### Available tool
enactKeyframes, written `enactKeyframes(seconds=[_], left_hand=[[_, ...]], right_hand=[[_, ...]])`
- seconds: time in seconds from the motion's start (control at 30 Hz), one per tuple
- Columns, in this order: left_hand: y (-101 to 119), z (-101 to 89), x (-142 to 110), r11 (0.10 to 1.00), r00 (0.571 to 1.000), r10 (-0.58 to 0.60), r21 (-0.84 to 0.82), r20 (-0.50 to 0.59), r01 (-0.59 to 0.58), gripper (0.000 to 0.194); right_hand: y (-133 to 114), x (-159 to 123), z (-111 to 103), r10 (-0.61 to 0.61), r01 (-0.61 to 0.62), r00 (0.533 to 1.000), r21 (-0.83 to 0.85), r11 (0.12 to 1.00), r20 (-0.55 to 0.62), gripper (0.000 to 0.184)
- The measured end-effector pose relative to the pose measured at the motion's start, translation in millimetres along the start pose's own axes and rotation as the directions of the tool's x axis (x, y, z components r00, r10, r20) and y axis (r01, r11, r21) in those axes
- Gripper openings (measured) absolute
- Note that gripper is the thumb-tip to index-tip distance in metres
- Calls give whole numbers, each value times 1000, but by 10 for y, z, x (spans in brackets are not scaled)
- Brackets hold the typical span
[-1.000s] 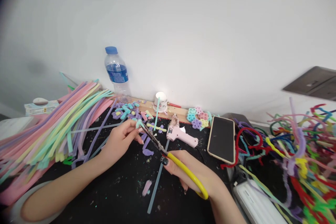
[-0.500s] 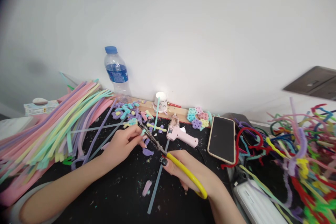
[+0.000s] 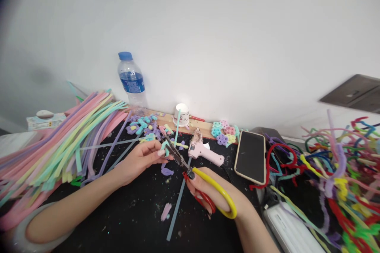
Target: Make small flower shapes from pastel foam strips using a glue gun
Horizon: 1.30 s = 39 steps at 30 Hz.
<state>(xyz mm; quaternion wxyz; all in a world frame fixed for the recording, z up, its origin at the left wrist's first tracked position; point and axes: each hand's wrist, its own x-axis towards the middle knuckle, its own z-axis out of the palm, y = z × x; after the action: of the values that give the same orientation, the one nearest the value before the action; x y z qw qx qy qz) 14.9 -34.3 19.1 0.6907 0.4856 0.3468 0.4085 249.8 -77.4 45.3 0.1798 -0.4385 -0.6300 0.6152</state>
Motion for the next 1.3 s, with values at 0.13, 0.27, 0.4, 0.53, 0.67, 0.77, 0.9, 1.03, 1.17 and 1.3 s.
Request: enactKeyframes(seconds=[0.13,0.27,0.4,0.53,0.67,0.77,0.9,1.03,1.17,1.3], left_hand=[[24,-8,10,997,999,27,75,-32,-25,20],[104,-18,26,955,986,137,276,-91,-108,21],[129,-53,35,931,983,169,339,-75,-134,19],[103,-90,40,931,983,175,334,-52,-148,18],[90,-107,51,936,984,175,318,-39,-154,19],[91,-106,54,940,984,174,302,-35,-156,18],[89,-100,36,943,985,166,299,-41,-146,19],[53,-105,34,967,986,143,225,-88,-120,17],[6,-107,61,998,990,58,-26,-131,-62,14],[-6,-101,70,988,994,-12,-152,-111,-5,13]], right_hand=[[13,37,-1,-24,15,997,115,993,79,48],[16,69,13,-80,58,990,178,982,118,49],[50,73,35,-62,46,995,210,977,73,50],[60,91,66,-1,-15,998,227,974,70,53],[44,129,97,37,-45,998,187,981,47,54],[42,146,115,38,-43,999,143,989,38,54],[76,164,117,25,-18,999,210,978,-33,53],[102,191,77,48,-13,991,266,964,-126,52],[25,183,-26,-35,50,888,20,999,-459,45],[-40,126,-237,-208,-195,621,-407,892,-756,27]])
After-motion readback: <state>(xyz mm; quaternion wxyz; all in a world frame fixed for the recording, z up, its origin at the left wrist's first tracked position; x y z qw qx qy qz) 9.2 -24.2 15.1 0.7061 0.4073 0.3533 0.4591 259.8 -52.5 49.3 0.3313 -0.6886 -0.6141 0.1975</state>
